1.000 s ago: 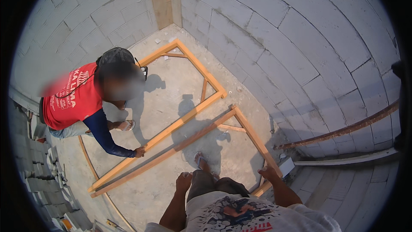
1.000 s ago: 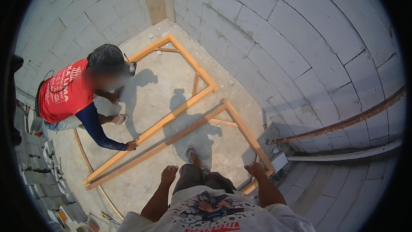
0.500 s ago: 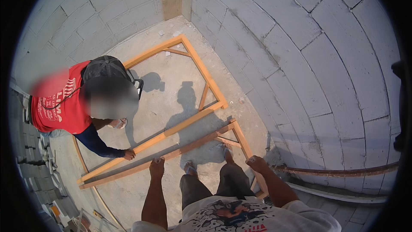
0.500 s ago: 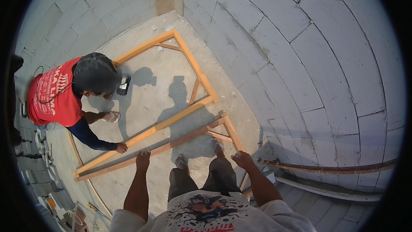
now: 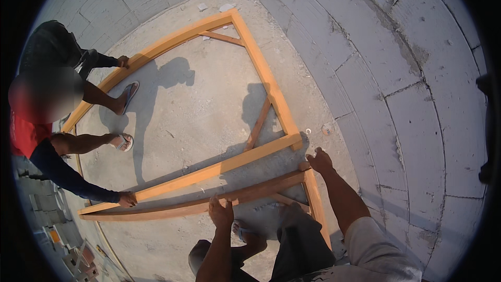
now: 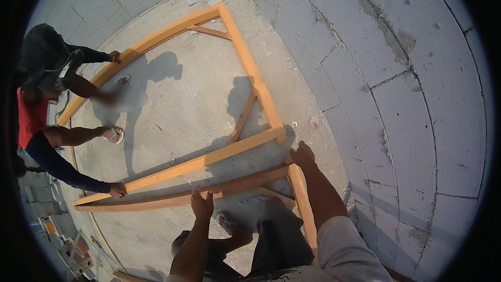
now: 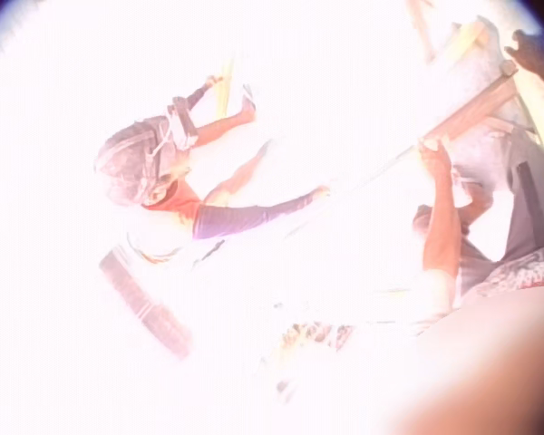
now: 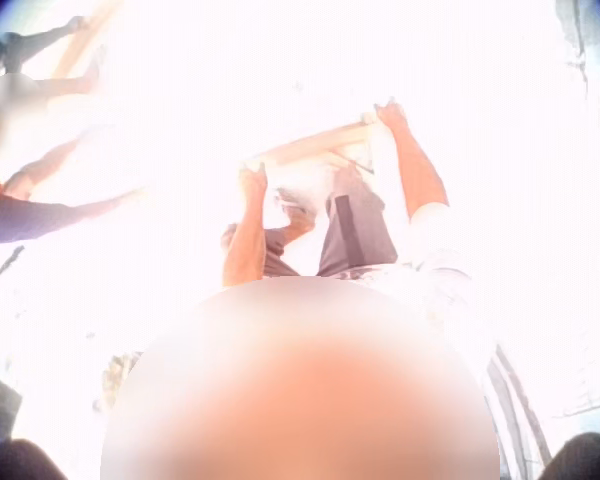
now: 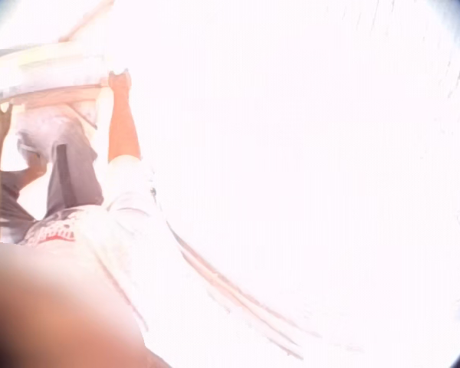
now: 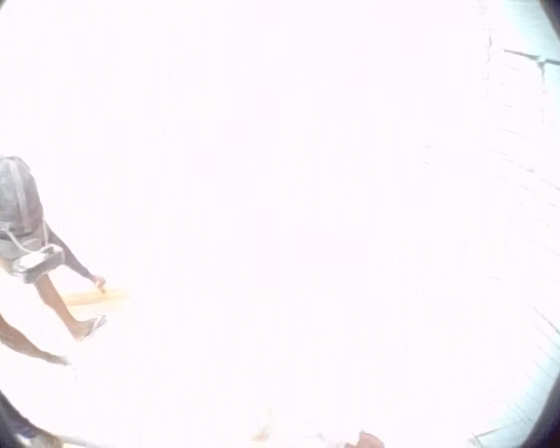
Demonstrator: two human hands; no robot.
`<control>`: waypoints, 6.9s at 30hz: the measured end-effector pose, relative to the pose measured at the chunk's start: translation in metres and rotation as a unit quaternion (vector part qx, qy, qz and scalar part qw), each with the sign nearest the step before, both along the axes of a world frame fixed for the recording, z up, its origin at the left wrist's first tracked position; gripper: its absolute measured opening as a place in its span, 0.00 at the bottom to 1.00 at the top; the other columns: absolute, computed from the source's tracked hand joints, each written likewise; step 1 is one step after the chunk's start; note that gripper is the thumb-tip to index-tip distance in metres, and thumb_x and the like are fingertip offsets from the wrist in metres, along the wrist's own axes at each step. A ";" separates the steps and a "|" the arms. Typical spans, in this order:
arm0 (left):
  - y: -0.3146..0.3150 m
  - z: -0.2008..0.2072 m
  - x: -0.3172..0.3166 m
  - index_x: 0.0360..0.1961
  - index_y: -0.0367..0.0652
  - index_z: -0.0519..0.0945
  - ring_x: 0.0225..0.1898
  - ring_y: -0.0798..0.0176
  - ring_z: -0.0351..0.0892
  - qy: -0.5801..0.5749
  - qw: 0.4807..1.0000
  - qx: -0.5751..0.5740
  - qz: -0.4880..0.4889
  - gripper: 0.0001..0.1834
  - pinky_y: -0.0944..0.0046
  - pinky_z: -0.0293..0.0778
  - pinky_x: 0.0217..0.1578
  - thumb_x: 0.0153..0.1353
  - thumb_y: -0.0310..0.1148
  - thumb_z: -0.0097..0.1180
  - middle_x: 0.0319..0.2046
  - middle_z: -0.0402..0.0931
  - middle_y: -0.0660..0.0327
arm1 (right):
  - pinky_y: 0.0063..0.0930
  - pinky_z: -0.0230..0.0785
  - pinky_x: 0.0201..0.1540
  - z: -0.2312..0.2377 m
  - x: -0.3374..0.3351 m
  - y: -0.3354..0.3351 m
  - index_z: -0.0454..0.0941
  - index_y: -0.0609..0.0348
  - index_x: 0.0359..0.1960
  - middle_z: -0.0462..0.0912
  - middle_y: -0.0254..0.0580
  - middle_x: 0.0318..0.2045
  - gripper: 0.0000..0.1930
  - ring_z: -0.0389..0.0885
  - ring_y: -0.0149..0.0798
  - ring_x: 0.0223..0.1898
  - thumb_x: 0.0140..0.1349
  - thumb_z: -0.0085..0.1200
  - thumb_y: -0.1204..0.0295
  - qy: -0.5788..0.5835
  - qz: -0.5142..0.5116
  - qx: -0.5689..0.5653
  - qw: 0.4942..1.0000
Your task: The person assembles a wooden frame on a concrete floor with another worker. They position and align several wooden planks, then use a tape measure to check dimensions. The person also picks up and moves a piece of wood and a metal bar before returning to the frame.
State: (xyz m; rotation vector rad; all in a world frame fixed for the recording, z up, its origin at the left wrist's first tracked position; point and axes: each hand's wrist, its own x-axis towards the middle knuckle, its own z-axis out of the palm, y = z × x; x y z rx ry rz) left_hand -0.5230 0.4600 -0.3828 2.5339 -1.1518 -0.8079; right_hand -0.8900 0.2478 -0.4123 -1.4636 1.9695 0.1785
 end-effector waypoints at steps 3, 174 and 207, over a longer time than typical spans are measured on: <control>-0.011 -0.062 -0.034 0.68 0.42 0.60 0.72 0.42 0.49 -0.033 0.999 0.015 0.025 0.39 0.43 0.48 0.69 0.61 0.49 0.58 0.69 0.54 0.42 | 0.43 0.66 0.61 -0.054 0.031 -0.055 0.64 0.69 0.60 0.75 0.65 0.53 0.37 0.73 0.59 0.58 0.58 0.59 0.52 -0.054 0.034 -0.104 0.992; 0.920 0.366 0.997 0.45 0.35 0.83 0.47 0.45 0.81 0.169 0.799 0.068 0.573 0.25 0.55 0.73 0.50 0.60 0.49 0.57 0.41 0.82 0.43 | 0.43 0.73 0.46 0.289 1.100 0.592 0.83 0.65 0.25 0.84 0.58 0.28 0.29 0.83 0.55 0.37 0.58 0.50 0.46 0.076 0.455 0.257 0.849; 0.521 0.307 1.772 0.28 0.37 0.78 0.26 0.65 0.72 0.184 0.977 0.093 -0.061 0.17 0.60 0.70 0.30 0.63 0.42 0.56 0.23 0.75 0.63 | 0.46 0.70 0.54 0.359 1.598 1.040 0.83 0.65 0.39 0.82 0.62 0.44 0.30 0.79 0.58 0.50 0.60 0.46 0.46 -0.088 -0.302 0.198 0.928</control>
